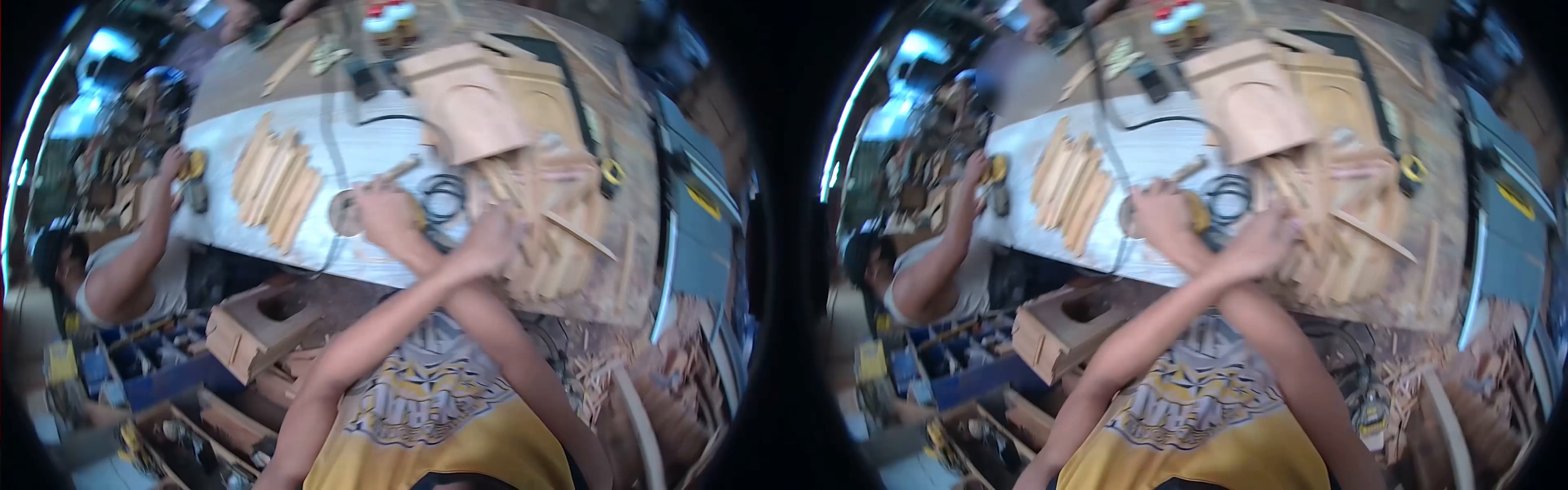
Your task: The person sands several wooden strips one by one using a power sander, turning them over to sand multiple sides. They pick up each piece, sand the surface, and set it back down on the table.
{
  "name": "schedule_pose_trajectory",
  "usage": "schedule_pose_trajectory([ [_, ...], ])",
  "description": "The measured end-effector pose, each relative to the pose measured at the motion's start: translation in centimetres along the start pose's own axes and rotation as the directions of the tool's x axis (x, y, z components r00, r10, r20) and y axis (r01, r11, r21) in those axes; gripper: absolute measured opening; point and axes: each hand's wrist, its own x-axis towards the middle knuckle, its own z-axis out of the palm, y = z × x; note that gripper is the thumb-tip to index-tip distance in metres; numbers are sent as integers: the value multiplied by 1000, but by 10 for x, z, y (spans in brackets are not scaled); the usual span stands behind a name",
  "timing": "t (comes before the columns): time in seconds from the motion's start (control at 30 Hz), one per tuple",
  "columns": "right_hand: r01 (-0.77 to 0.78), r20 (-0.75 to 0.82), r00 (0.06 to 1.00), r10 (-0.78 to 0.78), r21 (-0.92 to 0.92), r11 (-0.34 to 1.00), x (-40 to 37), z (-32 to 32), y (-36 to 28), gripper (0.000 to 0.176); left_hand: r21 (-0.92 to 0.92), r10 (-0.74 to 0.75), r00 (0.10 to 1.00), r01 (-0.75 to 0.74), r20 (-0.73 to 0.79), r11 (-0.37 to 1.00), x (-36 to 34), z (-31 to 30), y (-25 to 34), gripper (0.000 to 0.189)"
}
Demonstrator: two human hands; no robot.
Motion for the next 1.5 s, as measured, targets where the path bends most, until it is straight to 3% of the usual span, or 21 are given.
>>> schedule_pose_trajectory([
  [0.03,-14,13,1000,14,-3,1000,1,-6,2,59,15,-32,999,32,-40,999,-18,-22,-4,38],
  [0.1,-47,-27,999,47,-13,999,2,-11,2,50,-246,232,949,-283,-214,927,-61,-54,9,31],
  [0.17,-99,-17,995,99,-23,995,8,-11,6,52,-371,114,937,-240,-330,897,-105,-101,-7,21],
  [0.2,-152,-7,988,152,-38,988,11,-11,4,54,-204,102,872,-223,-479,953,-122,-126,-34,18],
  [0.23,-168,1,986,168,-53,984,12,-12,0,54,-216,40,757,-235,-652,948,-125,-140,-76,17],
  [0.27,-188,-2,982,188,-59,980,15,-15,-1,57,-245,-156,647,-49,-746,968,-125,-160,-119,16],
  [0.3,-207,-3,978,207,-66,976,17,-17,-1,59,35,-77,610,169,-788,985,-127,-181,-169,18],
  [0.37,-241,-19,971,240,-92,966,21,-16,-5,59,525,183,625,422,-759,739,-130,-199,-251,27],
  [0.57,-356,-111,932,346,-88,930,27,-6,-18,58,561,166,775,274,-609,782,-141,-193,-338,33],
  [0.63,-389,-95,919,382,-72,918,28,-5,-23,60,548,156,791,253,-592,797,-141,-196,-335,27],
  [0.73,-420,-97,906,413,-66,905,28,-4,-24,62,677,292,769,236,-568,697,-145,-206,-320,22],
  [0.77,-419,-94,906,412,-67,906,29,-5,-23,62,243,-41,778,245,-626,939,-150,-210,-306,26],
  [0.8,-418,-81,908,412,-91,904,28,-8,-23,63,-258,-366,778,268,-511,928,-159,-216,-287,31],
  [0.83,-413,-65,911,408,-117,903,26,-11,-22,64,-266,-380,770,278,-512,923,-169,-224,-266,31],
  [0.9,-401,-38,916,399,-97,911,24,-16,-20,66,-501,-458,857,296,-237,813,-185,-236,-226,39],
  [1.17,-283,6,959,284,-53,958,5,-27,4,63,-635,-289,951,157,-109,757,-206,-172,-176,34],
  [1.3,-159,75,984,165,-70,985,-3,-32,18,68,-657,-421,905,279,-64,700,-208,-123,-186,33],
  [1.37,-125,101,986,130,-62,990,-10,-34,22,69,-616,-507,859,359,-76,701,-211,-94,-205,35],
  [1.43,-75,143,986,83,-60,995,-16,-38,25,70,-172,-382,793,342,-475,924,-211,-58,-220,47],
  [1.47,-44,139,989,53,-64,997,-19,-39,26,68,-203,-596,709,565,-377,800,-214,-53,-213,58],
  [1.5,-18,140,990,27,-67,998,-25,-40,26,67,-139,-624,680,625,-384,768,-215,-41,-223,64],
])
